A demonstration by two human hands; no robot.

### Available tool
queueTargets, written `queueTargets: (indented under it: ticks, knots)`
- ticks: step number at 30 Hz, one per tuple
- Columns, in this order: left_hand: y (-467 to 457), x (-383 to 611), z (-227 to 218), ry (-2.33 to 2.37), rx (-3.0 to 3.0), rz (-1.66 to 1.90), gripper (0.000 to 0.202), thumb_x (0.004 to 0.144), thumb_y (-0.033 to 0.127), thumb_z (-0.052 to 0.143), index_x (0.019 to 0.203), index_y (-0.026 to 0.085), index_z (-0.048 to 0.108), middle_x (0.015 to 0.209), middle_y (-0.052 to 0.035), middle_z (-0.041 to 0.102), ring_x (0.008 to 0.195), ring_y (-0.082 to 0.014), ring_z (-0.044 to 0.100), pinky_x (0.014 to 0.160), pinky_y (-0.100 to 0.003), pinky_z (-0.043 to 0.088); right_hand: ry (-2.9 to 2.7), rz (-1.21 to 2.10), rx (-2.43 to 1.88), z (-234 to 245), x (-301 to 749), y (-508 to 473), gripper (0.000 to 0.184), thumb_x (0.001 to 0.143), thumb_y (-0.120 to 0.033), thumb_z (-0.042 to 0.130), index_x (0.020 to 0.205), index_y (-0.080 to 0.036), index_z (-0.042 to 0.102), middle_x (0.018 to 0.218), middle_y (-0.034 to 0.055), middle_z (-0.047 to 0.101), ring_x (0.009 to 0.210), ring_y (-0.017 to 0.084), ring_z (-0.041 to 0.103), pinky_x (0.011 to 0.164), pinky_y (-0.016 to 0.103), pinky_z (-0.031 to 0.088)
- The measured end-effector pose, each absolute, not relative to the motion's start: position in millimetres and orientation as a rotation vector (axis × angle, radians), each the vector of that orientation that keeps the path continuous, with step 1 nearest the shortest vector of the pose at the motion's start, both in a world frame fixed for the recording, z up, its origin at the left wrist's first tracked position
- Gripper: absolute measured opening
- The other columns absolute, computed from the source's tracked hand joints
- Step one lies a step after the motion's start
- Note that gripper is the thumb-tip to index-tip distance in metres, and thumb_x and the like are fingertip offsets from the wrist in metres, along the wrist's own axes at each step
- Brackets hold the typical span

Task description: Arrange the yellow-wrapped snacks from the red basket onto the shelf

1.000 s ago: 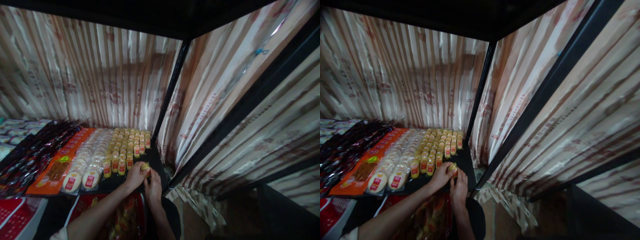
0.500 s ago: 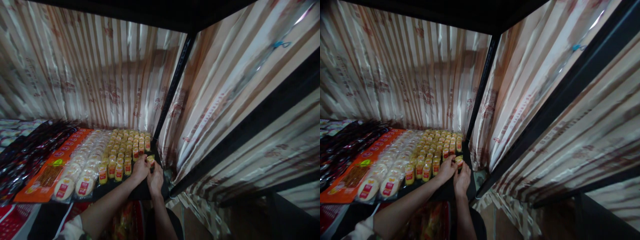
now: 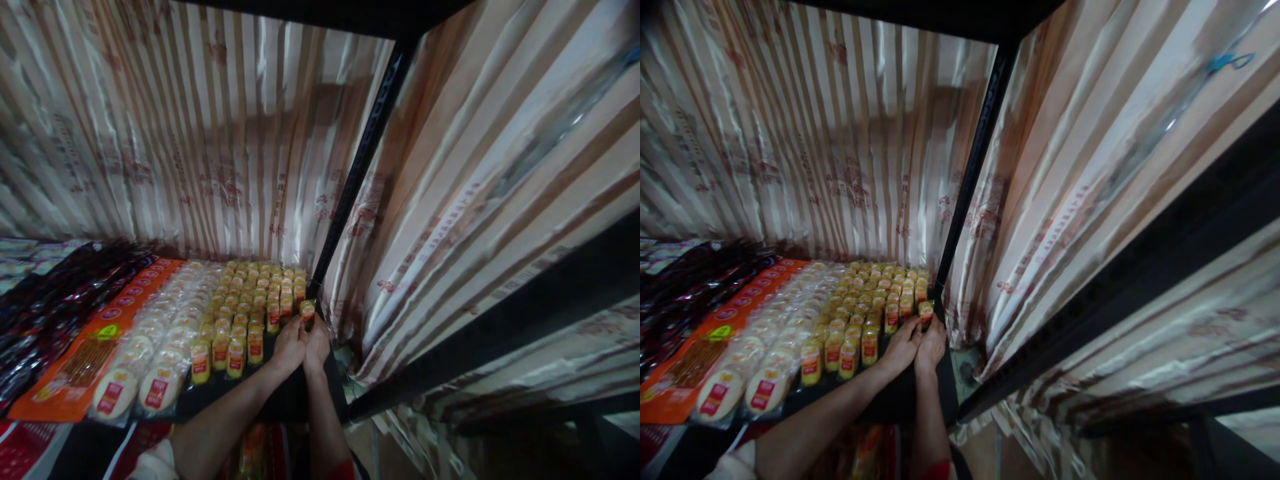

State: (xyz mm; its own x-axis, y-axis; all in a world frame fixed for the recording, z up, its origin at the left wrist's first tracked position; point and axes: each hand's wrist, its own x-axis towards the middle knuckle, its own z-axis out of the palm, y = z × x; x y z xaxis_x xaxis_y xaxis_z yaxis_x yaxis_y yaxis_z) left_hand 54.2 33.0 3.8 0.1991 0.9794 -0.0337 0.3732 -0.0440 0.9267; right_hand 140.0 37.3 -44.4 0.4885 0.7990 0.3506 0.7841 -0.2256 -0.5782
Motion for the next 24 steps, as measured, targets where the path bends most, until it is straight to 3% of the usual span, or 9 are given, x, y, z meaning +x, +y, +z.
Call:
queueTargets:
  ticks: [10,20,24]
  knots:
    - [49.9,57.4,-1.6,1.321,1.544,0.802,0.046,0.082,0.015,0.044,0.127,0.010,0.050,0.140,-0.0129,0.042,0.133,-0.0219,0.035,0.114,-0.034,0.021,-1.334,0.049,-2.070,-39.4,140.5,57.6,0.045,0.083,-0.030,0.041,0.120,-0.008,0.053,0.105,0.0166,0.062,0.101,0.027,0.056,0.086,0.034,0.041]
    - [53.2,59.2,-4.3,1.313,1.535,0.815,0.049,0.080,0.012,0.043,0.129,0.008,0.047,0.141,-0.0134,0.041,0.132,-0.0204,0.036,0.115,-0.033,0.021,-1.298,0.165,-2.002,-42.3,138.0,66.4,0.044,0.083,-0.031,0.038,0.119,-0.012,0.053,0.106,0.0144,0.059,0.089,0.023,0.060,0.075,0.031,0.045]
    - [54.1,59.2,-4.6,1.289,1.506,0.882,0.048,0.077,0.010,0.046,0.124,0.014,0.053,0.137,-0.0086,0.048,0.130,-0.0198,0.039,0.115,-0.034,0.022,-1.290,0.179,-1.916,-45.2,137.0,69.1,0.046,0.081,-0.029,0.038,0.118,-0.008,0.053,0.104,0.0161,0.058,0.082,0.022,0.059,0.071,0.031,0.046]
